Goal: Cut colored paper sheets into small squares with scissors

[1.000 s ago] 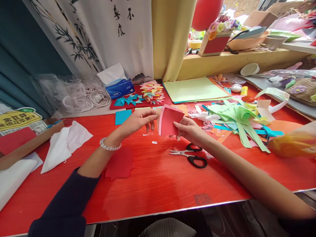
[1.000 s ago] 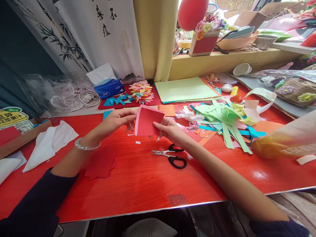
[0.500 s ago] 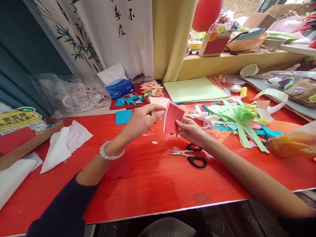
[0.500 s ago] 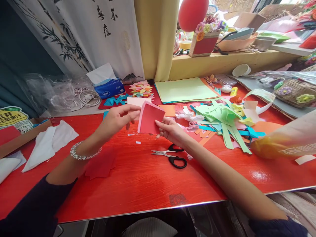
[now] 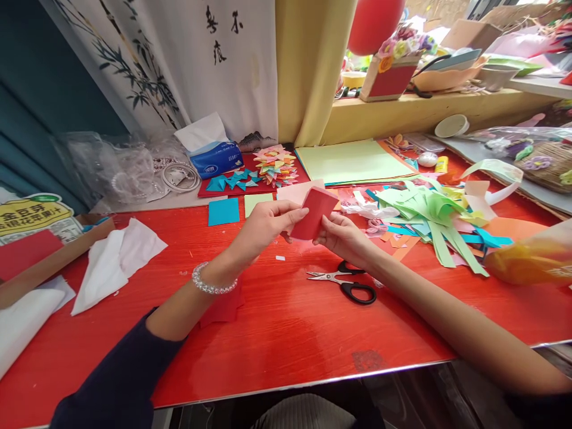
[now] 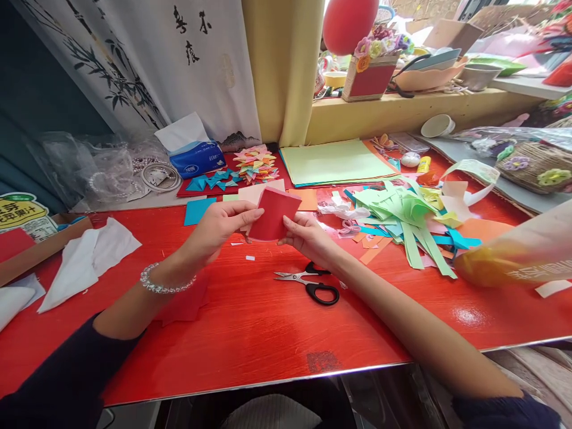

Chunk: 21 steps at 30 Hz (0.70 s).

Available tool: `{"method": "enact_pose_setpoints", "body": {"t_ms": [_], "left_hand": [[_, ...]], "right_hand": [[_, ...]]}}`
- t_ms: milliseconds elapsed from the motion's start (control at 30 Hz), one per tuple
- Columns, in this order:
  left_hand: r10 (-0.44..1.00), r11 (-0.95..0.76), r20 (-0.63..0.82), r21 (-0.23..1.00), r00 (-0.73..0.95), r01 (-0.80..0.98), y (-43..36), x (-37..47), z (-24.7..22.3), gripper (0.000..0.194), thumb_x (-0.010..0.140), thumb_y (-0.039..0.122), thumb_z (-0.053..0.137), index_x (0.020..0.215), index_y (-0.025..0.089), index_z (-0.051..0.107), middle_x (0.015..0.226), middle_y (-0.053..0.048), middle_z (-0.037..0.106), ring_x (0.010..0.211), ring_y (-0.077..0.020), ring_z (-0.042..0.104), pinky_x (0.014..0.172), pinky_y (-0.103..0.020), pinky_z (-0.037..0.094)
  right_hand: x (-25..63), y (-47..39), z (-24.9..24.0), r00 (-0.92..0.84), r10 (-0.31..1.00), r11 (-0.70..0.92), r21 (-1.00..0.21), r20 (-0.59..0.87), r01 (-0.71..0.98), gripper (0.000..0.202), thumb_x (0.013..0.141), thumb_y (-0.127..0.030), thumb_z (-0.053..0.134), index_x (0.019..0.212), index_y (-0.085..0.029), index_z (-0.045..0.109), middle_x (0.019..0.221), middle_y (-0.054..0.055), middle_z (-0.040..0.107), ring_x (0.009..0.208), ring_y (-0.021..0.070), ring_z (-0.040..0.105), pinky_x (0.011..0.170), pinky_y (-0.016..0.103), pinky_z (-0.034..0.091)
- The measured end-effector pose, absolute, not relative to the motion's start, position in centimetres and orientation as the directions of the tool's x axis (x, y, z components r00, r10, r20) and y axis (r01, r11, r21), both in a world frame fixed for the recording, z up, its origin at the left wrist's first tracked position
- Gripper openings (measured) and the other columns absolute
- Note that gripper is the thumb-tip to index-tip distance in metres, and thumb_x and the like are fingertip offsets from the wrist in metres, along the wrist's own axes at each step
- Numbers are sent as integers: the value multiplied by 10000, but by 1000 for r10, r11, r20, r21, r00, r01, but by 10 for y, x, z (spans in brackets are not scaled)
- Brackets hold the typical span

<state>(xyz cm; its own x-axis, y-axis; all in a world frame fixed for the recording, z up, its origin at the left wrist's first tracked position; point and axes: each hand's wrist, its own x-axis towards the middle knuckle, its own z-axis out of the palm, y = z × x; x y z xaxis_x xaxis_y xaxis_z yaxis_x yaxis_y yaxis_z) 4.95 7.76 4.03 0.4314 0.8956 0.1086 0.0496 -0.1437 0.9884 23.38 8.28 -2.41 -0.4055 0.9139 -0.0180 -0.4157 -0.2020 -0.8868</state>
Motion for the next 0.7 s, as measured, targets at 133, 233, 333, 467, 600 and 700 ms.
{"method": "enact_pose_setpoints", "body": {"t_ms": [133, 233, 333, 467, 600, 700], "left_hand": [[858, -174, 154, 985, 490, -6, 71, 54, 41, 213, 763, 374, 645, 733, 163, 636, 720, -5, 606, 661, -106, 529, 635, -243, 441], [850, -147, 152, 988, 505, -50, 62, 60, 41, 229, 747, 387, 663, 807, 171, 618, 782, -10, 619, 683, -108, 545, 643, -241, 440], [857, -105, 105, 994, 505, -29, 51, 65, 41, 283, 727, 405, 679, 855, 177, 569, 820, -7, 599, 657, -96, 525, 594, -223, 419], [876, -127, 89, 991, 475, 47, 44, 69, 42, 306, 723, 418, 676, 851, 184, 527, 793, 5, 566, 648, -93, 506, 581, -215, 404], [876, -108, 67, 992, 477, 59, 42, 69, 43, 326, 727, 444, 659, 864, 190, 508, 781, 8, 561, 639, -102, 524, 573, -227, 425], [876, -155, 85, 982, 475, 110, 41, 69, 46, 287, 771, 440, 611, 882, 190, 526, 848, -12, 596, 707, -127, 566, 630, -253, 455]], "right_hand": [[234, 80, -22, -408, 913, -202, -866, 2, -457, 214, 723, -380, 700, 881, -249, 638, 751, -21, 642, 677, 101, 595, 633, 228, 498], [230, 72, -21, -500, 863, -343, -809, -71, -478, 228, 658, -345, 750, 791, -220, 614, 666, -42, 583, 605, 87, 553, 565, 209, 480], [224, 64, -20, -557, 819, -438, -777, -137, -452, 214, 657, -300, 744, 715, -195, 568, 605, -57, 524, 545, 67, 504, 493, 180, 460], [218, 58, -16, -580, 797, -489, -745, -170, -454, 276, 628, -349, 753, 669, -193, 529, 567, -66, 491, 503, 58, 474, 426, 157, 437], [217, 58, -14, -589, 788, -520, -709, -182, -477, 269, 631, -313, 750, 658, -196, 510, 563, -69, 496, 503, 56, 483, 439, 152, 456], [219, 60, -17, -589, 791, -511, -708, -166, -487, 215, 683, -297, 709, 673, -197, 518, 582, -60, 514, 500, 60, 494, 418, 152, 448]]}}
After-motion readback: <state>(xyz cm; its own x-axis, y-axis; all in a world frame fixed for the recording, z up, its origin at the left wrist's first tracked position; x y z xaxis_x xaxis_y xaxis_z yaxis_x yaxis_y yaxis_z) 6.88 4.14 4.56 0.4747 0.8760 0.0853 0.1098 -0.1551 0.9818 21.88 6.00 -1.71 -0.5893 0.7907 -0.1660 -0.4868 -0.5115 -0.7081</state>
